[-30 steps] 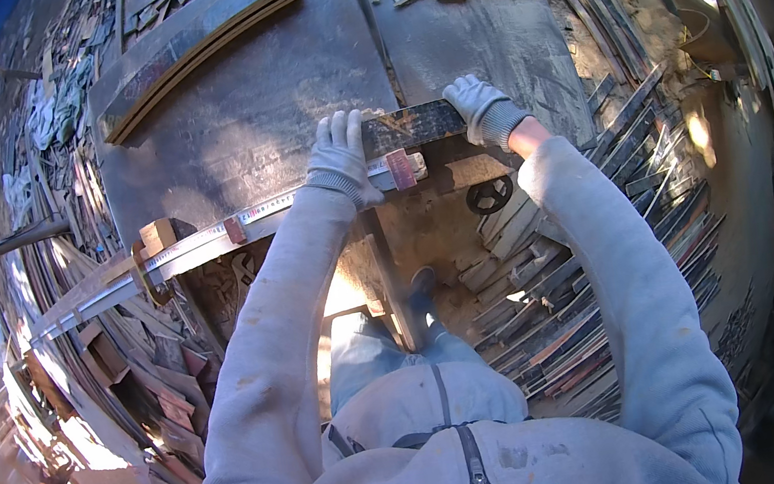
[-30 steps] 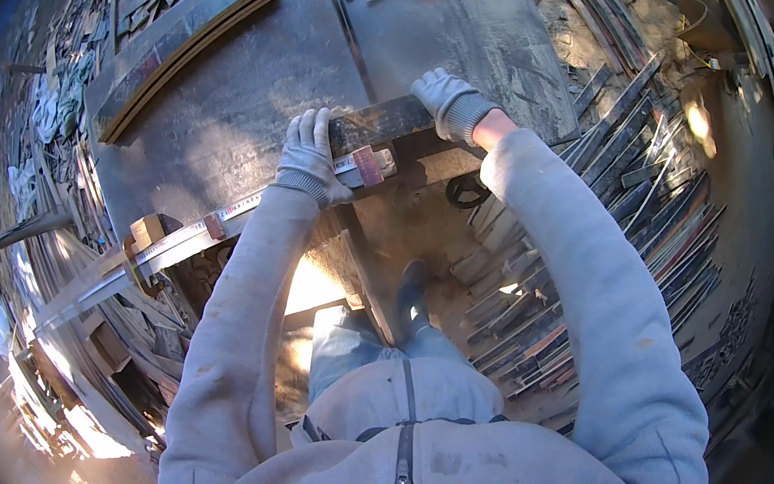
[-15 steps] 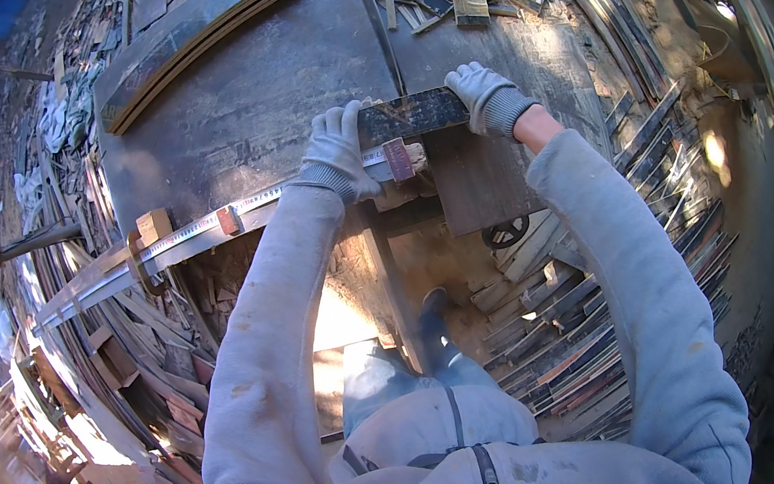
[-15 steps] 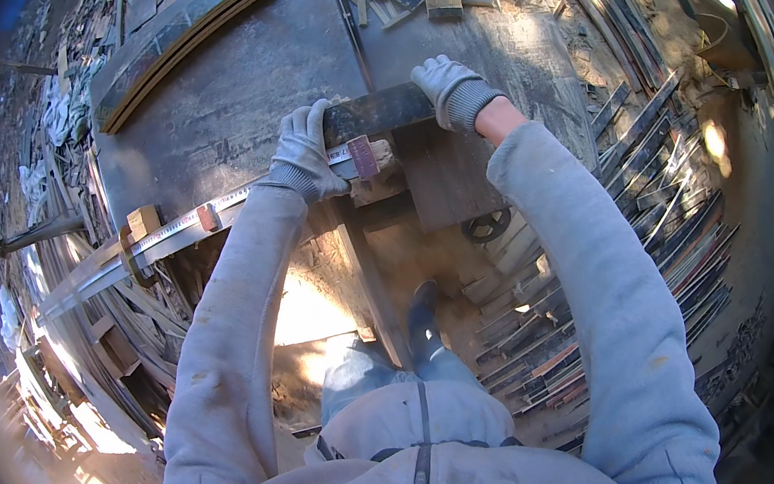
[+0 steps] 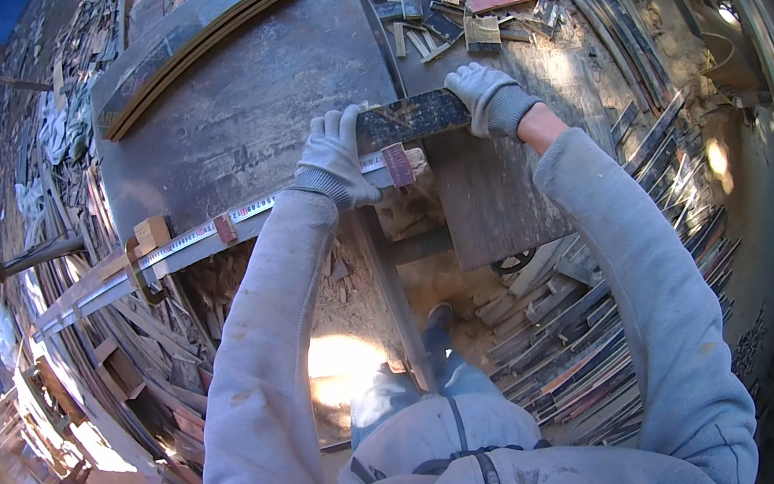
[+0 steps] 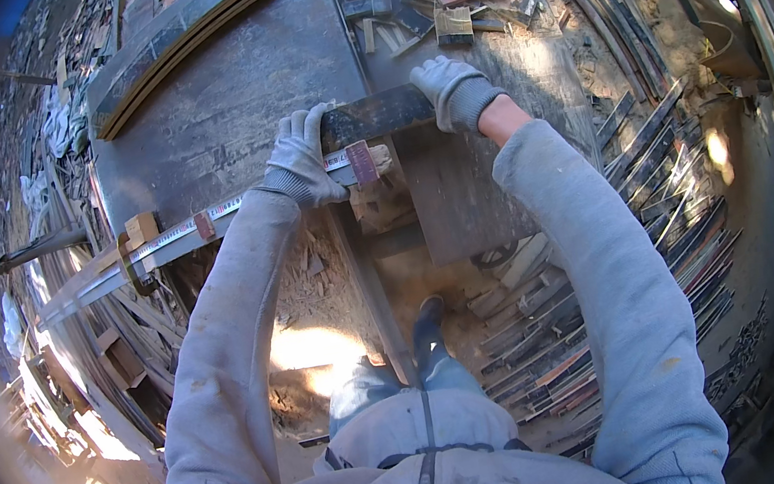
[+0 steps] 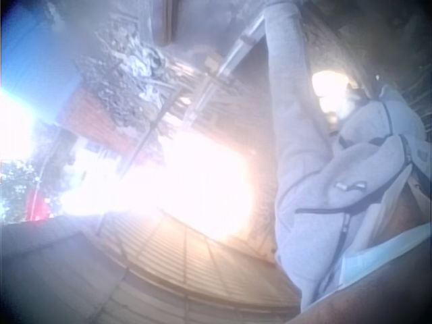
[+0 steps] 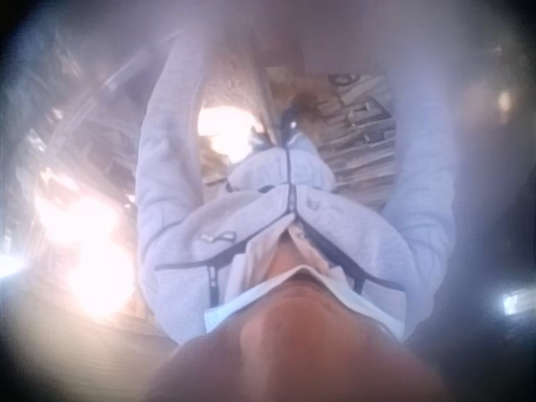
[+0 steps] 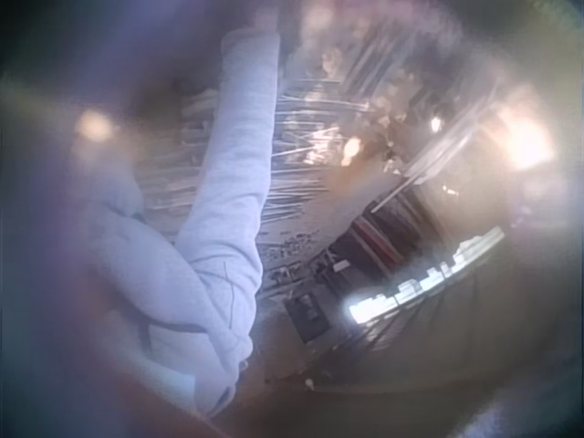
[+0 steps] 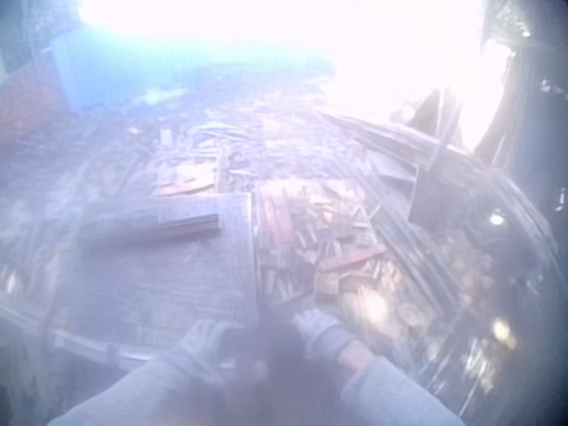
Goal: The person selects thin wooden strips, measures them against a metal guide on a workbench, and cuts them to length using a manual sliding saw. The person repeats this process for several pieces, stacking the cut pieces on the bench.
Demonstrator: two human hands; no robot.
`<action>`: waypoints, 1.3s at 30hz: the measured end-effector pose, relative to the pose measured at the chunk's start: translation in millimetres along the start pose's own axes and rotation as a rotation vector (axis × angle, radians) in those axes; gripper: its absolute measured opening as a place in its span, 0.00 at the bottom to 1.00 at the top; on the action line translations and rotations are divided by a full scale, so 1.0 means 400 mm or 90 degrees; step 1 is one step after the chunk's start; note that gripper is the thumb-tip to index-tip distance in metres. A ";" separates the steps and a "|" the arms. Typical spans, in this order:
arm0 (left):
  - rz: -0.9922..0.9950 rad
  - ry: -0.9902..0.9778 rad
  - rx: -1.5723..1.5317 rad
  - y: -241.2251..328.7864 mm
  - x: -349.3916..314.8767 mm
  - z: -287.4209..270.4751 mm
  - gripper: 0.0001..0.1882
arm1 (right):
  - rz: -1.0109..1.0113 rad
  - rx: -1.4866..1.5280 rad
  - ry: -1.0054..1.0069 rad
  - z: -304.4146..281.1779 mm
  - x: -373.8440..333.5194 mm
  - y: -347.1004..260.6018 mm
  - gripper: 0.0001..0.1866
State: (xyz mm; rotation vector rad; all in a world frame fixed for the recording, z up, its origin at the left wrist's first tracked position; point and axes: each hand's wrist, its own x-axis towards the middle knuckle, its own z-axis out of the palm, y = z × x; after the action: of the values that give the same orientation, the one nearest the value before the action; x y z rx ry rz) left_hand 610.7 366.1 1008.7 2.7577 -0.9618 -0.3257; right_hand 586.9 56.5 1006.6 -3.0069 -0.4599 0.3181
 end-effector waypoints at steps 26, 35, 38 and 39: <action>0.003 -0.012 0.016 0.002 -0.009 -0.015 0.69 | 0.010 -0.035 0.013 0.031 0.008 -0.012 0.30; 0.021 0.032 -0.010 -0.008 -0.017 -0.005 0.67 | 0.036 -0.036 0.005 0.024 0.006 -0.023 0.30; 0.024 0.025 -0.018 -0.014 -0.010 -0.010 0.67 | -0.001 -0.037 0.057 0.037 0.016 -0.017 0.29; 0.017 0.020 -0.013 -0.016 -0.010 -0.011 0.67 | 0.010 -0.035 0.043 0.041 0.018 -0.016 0.28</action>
State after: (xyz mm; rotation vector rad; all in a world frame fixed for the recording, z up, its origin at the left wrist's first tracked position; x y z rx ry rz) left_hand 612.5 373.8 1011.7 2.7206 -0.9819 -0.2863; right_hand 588.4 65.5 990.1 -3.0651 -0.4469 0.2063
